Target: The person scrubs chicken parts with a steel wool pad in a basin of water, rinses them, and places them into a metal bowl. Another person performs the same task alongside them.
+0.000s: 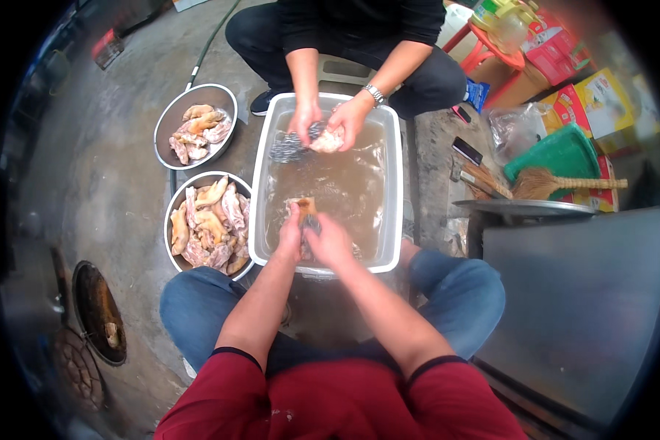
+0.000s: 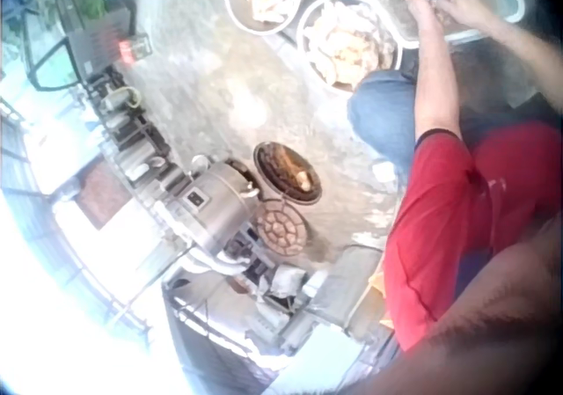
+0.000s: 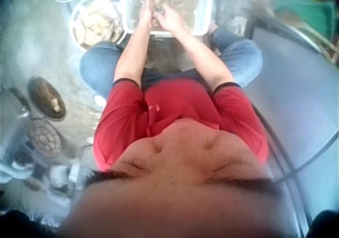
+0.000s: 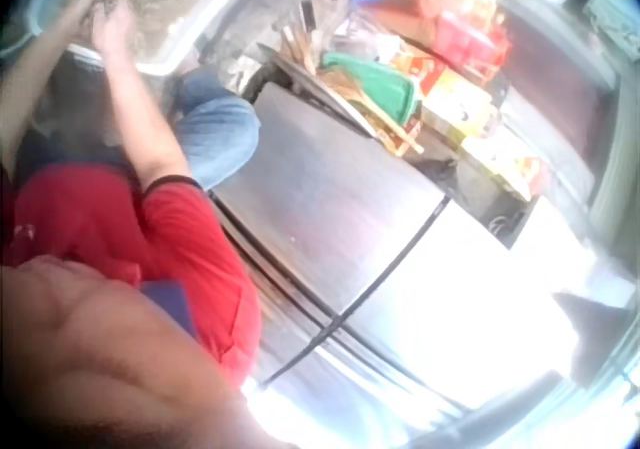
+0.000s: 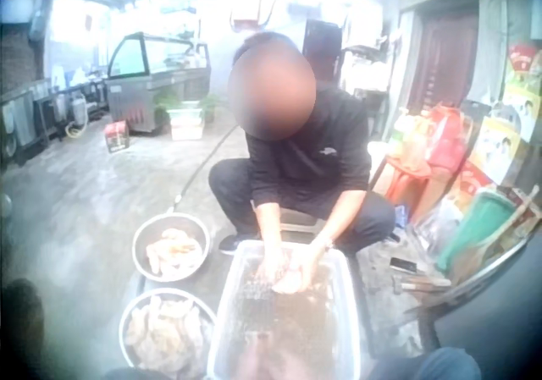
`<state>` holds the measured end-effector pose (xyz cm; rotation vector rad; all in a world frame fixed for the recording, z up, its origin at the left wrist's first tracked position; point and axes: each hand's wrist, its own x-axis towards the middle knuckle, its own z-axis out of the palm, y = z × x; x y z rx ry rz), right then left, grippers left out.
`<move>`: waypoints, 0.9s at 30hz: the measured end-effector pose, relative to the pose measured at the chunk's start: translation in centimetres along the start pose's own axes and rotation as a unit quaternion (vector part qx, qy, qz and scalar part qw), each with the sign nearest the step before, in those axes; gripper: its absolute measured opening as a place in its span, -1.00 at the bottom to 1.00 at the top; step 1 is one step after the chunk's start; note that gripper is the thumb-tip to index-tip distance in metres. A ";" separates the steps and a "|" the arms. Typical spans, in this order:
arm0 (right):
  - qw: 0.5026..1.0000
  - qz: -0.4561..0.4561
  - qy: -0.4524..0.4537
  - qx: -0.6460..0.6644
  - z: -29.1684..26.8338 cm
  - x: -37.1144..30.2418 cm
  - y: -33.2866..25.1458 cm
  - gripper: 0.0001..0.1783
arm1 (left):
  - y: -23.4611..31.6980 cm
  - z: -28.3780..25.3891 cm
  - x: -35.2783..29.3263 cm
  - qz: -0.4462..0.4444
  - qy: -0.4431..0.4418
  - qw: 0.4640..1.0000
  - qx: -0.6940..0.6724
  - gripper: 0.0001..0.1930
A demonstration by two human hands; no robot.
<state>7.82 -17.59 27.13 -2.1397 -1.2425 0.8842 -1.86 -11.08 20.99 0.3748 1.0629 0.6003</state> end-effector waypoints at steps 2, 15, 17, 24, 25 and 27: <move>0.995 0.081 -0.014 -0.053 -1.7 3.0 -0.9 -0.45 | 0.0 1.9 -1.7 -0.004 0.025 0.998 0.051 -0.29; 0.996 -0.083 0.039 0.005 1.3 -2.0 -0.3 -0.49 | 0.2 -1.2 0.8 -0.015 -0.031 0.999 -0.016 -0.20; 0.999 0.029 -0.034 0.009 -0.2 -0.1 -0.8 -0.45 | -0.5 -0.5 -0.3 -0.065 0.018 0.998 0.019 -0.23; 0.999 -0.001 -0.004 -0.035 0.7 -0.9 0.1 -0.50 | -1.6 -1.8 1.1 -0.037 -0.020 0.999 0.033 -0.24; 0.998 0.028 -0.019 -0.057 -0.2 0.5 0.1 -0.52 | -2.2 -1.1 0.8 -0.049 0.022 0.996 0.074 -0.24; 0.993 0.050 -0.029 -0.105 -1.4 2.7 -0.1 -0.55 | -2.5 0.5 -1.0 -0.099 0.034 0.993 0.056 -0.23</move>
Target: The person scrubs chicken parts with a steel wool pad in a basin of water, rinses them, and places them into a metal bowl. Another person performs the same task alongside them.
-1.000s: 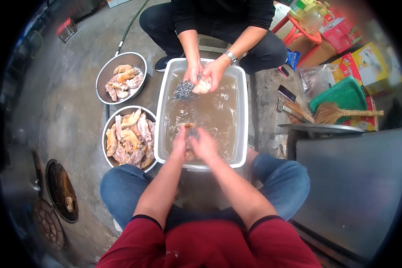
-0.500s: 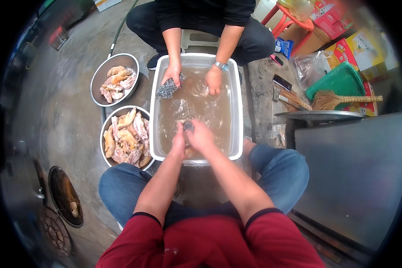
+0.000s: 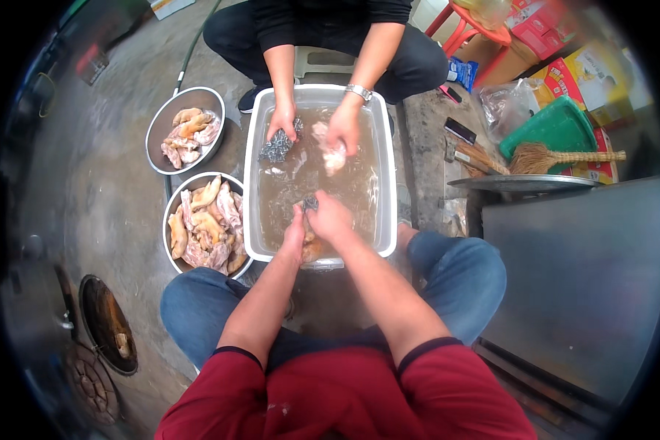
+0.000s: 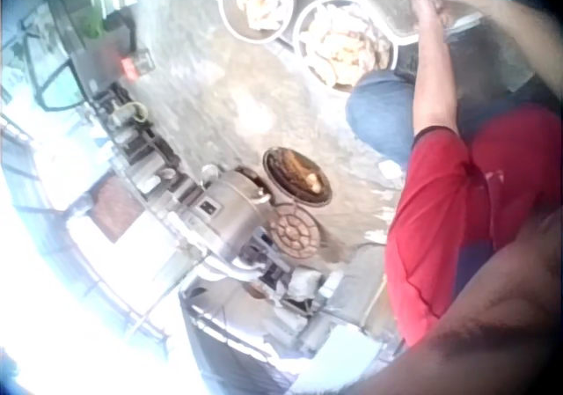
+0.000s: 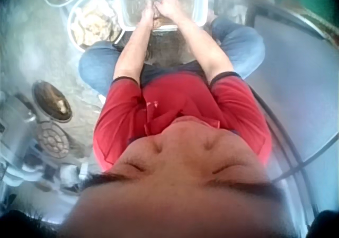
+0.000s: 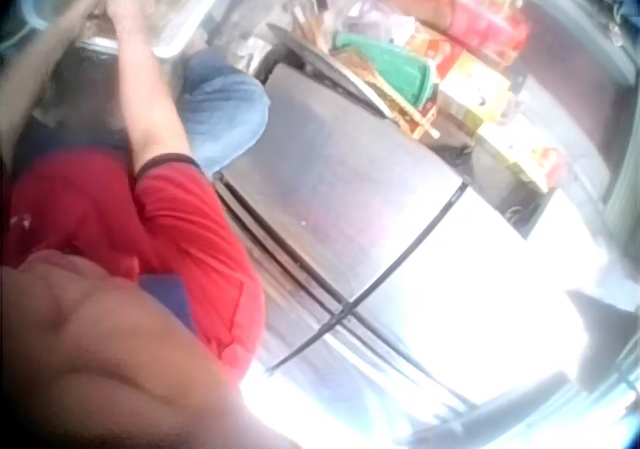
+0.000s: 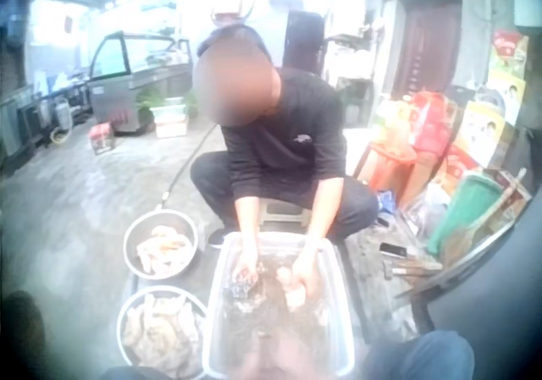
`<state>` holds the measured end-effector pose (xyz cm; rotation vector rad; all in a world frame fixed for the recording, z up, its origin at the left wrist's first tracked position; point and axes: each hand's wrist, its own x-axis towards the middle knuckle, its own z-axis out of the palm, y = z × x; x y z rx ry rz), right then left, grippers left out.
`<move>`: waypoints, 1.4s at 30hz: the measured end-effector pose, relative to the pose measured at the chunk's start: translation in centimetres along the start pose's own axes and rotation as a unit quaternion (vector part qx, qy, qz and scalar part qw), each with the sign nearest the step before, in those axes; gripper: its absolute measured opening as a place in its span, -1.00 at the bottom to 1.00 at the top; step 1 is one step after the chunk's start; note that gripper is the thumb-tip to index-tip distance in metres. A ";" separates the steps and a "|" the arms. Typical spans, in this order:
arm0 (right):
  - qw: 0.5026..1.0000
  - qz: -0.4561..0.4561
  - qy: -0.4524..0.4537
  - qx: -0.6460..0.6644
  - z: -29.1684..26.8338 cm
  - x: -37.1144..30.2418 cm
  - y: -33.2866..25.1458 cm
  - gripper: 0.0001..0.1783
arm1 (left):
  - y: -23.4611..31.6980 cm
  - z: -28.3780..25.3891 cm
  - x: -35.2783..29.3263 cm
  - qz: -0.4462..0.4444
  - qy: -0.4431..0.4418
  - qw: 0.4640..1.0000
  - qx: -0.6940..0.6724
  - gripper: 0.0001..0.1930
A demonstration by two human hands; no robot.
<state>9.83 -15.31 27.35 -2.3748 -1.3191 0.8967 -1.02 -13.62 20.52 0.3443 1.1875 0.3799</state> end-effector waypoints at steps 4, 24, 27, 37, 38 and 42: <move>0.994 0.084 0.050 -0.052 0.1 2.6 1.3 -0.52 | -0.4 -0.7 1.8 -0.011 -0.041 0.998 0.046 -0.22; 0.991 -0.073 0.051 0.097 3.5 -0.6 1.8 -0.50 | 2.9 -0.9 -1.1 -0.018 -0.025 0.999 -0.015 -0.35; 0.990 0.042 0.126 0.037 2.3 1.8 1.6 -0.50 | 0.0 -1.0 1.7 0.051 -0.075 0.996 -0.005 -0.36; 0.996 0.060 0.063 0.036 1.5 -0.7 0.4 -0.57 | -0.4 -1.2 1.4 0.096 -0.034 0.994 0.038 -0.36; 0.998 0.038 0.050 0.027 2.0 -2.1 -0.1 -0.57 | -0.4 -2.7 2.9 0.082 -0.043 0.996 0.006 -0.35; 0.996 0.069 0.055 0.011 1.5 -1.2 0.6 -0.59 | 0.9 -0.9 -0.3 0.007 -0.053 0.996 0.071 -0.35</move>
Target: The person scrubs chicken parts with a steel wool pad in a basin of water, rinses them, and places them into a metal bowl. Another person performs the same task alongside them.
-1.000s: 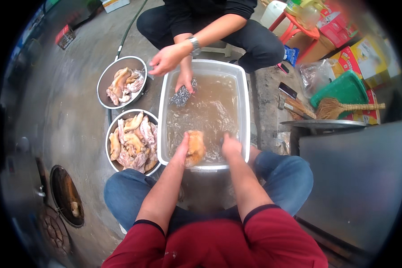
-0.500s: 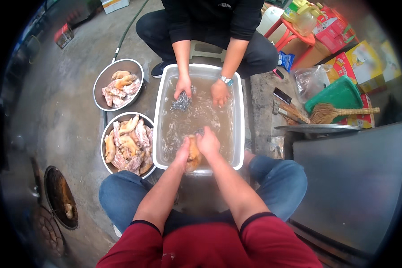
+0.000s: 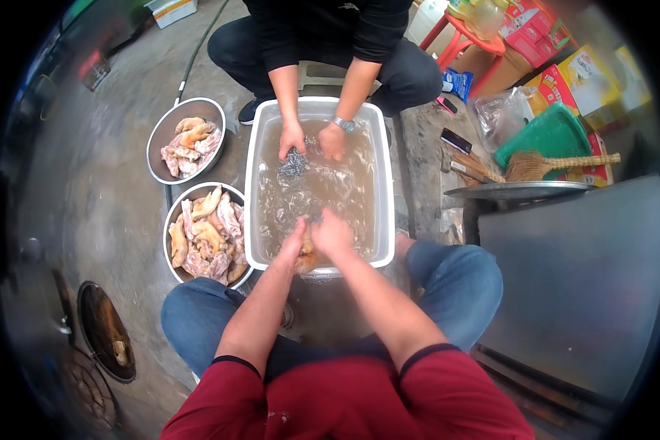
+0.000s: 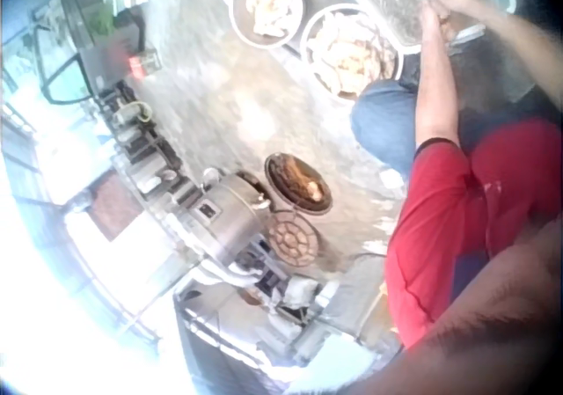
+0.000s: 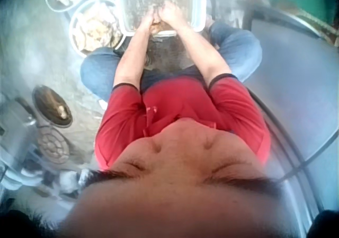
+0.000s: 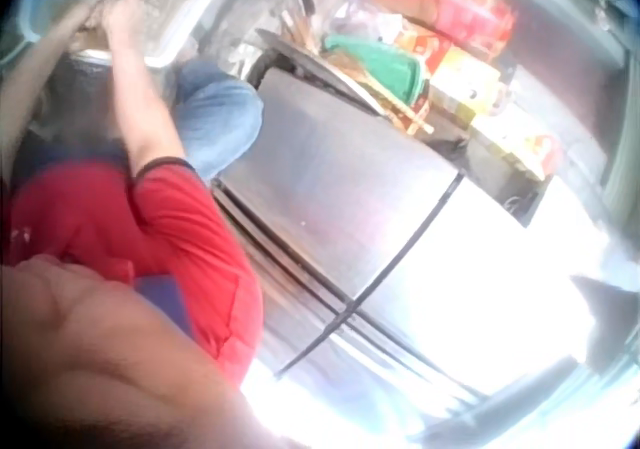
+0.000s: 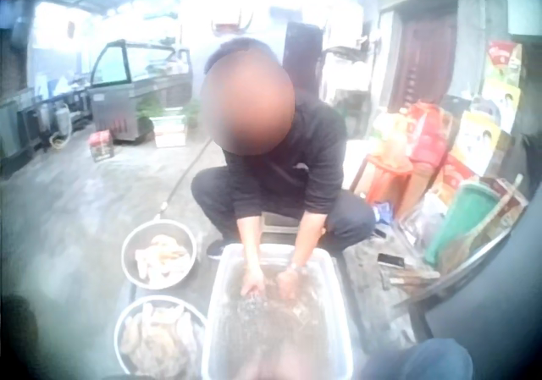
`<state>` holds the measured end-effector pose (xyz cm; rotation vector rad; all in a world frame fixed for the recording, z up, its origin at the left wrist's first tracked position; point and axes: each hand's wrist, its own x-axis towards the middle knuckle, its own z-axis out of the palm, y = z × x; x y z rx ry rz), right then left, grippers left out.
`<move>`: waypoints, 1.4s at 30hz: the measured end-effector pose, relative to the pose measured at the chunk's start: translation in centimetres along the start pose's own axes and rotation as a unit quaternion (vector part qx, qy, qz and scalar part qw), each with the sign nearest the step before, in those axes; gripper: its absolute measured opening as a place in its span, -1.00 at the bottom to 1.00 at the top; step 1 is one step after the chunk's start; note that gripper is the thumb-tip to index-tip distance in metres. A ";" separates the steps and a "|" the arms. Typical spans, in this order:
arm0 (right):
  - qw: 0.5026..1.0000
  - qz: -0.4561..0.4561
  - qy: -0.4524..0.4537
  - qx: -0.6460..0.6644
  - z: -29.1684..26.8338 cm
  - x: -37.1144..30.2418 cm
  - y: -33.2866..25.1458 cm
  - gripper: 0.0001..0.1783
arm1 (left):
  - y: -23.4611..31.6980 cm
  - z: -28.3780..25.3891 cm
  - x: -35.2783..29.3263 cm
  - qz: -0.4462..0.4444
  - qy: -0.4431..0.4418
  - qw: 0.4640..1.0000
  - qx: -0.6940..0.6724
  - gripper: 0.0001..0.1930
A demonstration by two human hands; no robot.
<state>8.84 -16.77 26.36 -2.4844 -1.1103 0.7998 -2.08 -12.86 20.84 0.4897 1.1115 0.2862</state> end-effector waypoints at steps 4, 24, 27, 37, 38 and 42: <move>0.998 0.020 0.061 0.022 0.5 3.9 2.2 -0.55 | -1.8 -1.5 2.1 -0.079 -0.222 0.967 -0.095 -0.35; 0.986 -0.108 0.010 0.125 0.6 0.3 0.2 -0.46 | 0.4 -0.6 0.8 -0.050 -0.027 0.990 -0.128 -0.39; 0.989 -0.111 0.044 0.082 0.1 1.1 -1.1 -0.49 | -0.7 -1.2 1.8 -0.058 -0.087 0.982 -0.154 -0.43; 0.995 -0.051 0.086 -0.004 0.2 1.1 -1.2 -0.53 | -1.0 -1.9 1.8 -0.092 -0.229 0.962 -0.121 -0.41; 0.997 -0.018 0.079 0.001 0.0 1.6 -0.8 -0.51 | -0.3 -0.5 0.2 -0.118 -0.220 0.959 -0.132 -0.42; 0.995 0.020 0.091 0.020 0.3 1.8 -0.9 -0.45 | 0.5 -2.0 0.5 -0.154 -0.246 0.945 -0.153 -0.47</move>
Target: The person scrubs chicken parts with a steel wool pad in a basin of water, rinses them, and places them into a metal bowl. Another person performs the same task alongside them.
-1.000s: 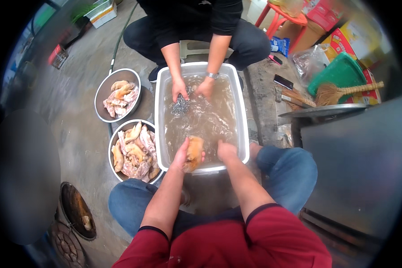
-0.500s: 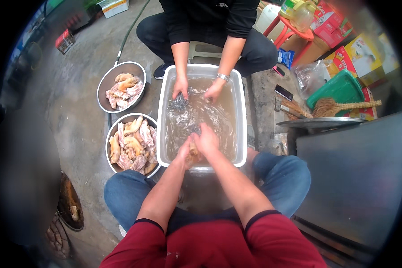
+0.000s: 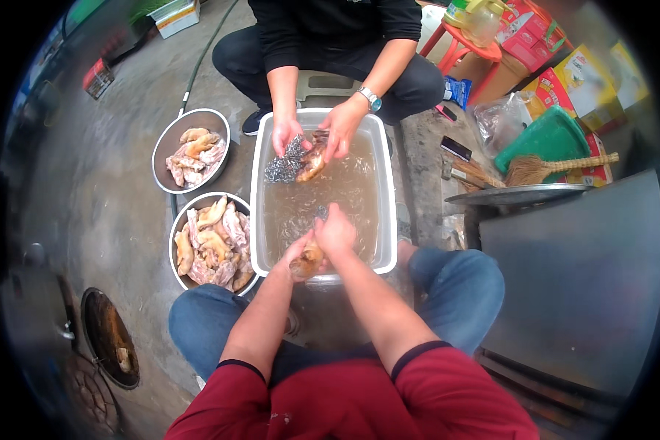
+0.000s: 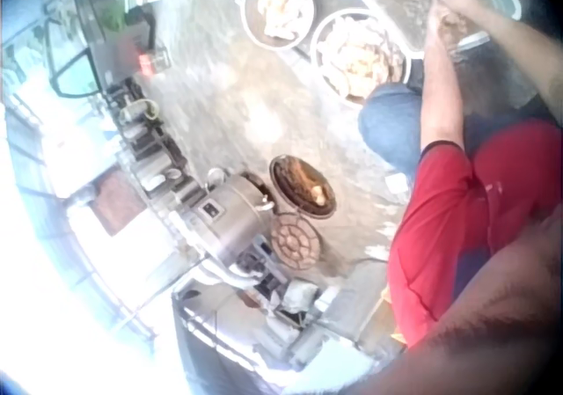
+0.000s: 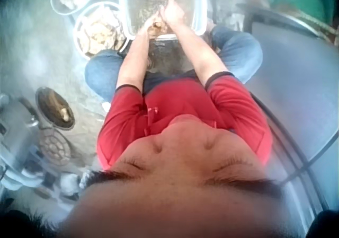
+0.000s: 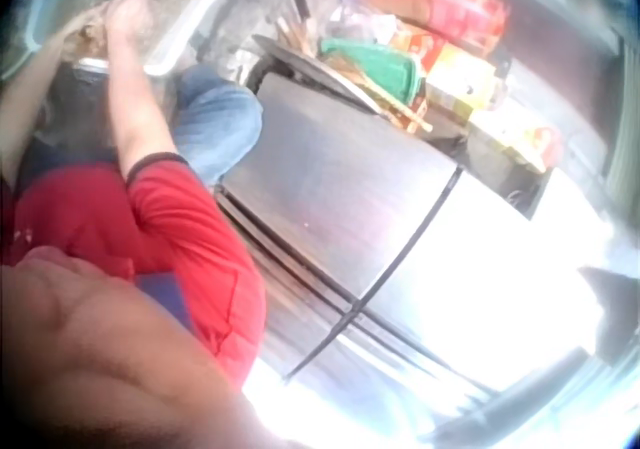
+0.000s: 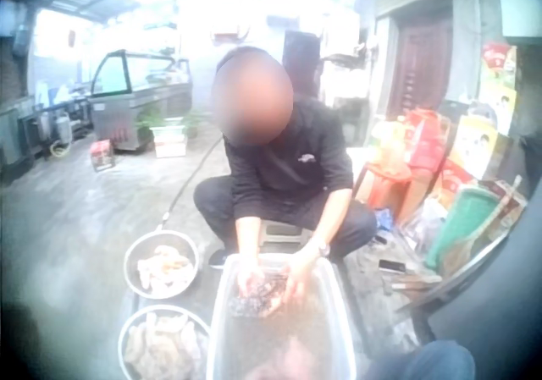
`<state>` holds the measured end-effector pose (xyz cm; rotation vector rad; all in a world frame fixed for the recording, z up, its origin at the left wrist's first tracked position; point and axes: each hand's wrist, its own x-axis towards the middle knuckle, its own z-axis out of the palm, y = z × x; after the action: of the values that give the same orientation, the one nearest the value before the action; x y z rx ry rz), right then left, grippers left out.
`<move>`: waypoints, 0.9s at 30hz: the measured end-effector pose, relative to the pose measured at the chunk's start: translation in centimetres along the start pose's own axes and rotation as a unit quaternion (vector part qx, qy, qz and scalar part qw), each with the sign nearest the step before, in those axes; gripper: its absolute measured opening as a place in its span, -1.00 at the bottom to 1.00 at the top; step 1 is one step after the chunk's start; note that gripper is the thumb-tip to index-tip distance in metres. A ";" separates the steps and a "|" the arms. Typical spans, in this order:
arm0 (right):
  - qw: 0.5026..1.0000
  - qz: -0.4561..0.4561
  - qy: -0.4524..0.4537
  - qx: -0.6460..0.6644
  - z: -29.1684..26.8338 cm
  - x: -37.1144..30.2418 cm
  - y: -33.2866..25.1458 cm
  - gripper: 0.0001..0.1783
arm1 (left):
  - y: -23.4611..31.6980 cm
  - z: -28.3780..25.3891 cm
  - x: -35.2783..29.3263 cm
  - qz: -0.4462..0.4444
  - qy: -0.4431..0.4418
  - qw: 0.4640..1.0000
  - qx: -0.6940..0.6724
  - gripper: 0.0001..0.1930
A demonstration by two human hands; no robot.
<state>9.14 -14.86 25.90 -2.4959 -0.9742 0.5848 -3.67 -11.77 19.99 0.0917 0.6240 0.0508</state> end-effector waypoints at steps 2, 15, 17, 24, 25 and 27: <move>0.997 0.068 -0.022 0.015 -0.3 1.4 0.4 -0.39 | 0.1 -0.4 0.1 -0.015 -0.037 0.999 0.006 -0.47; 0.988 -0.029 0.016 0.149 -0.9 -1.1 1.3 -0.39 | -0.7 0.0 0.8 0.049 -0.068 0.996 -0.037 -0.54; 0.987 0.024 0.024 0.160 -0.7 0.8 1.3 -0.41 | -0.6 1.5 -0.1 0.021 -0.071 0.996 -0.040 -0.54; 0.819 0.092 -0.272 0.496 -3.6 3.1 3.6 -0.21 | 0.7 2.5 -2.0 0.013 -0.056 0.997 -0.048 -0.42; 0.832 0.102 -0.308 0.449 -3.2 2.5 4.3 -0.14 | 0.6 3.5 -1.9 0.007 -0.013 0.999 -0.037 -0.41; 0.825 0.039 -0.406 0.392 -2.5 1.5 3.9 0.08 | 0.3 3.5 -1.9 0.047 -0.006 0.998 -0.035 -0.30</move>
<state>13.47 -16.94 25.67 -1.5090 -0.6456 1.7459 -3.14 -11.87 23.90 0.0527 0.6057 0.1634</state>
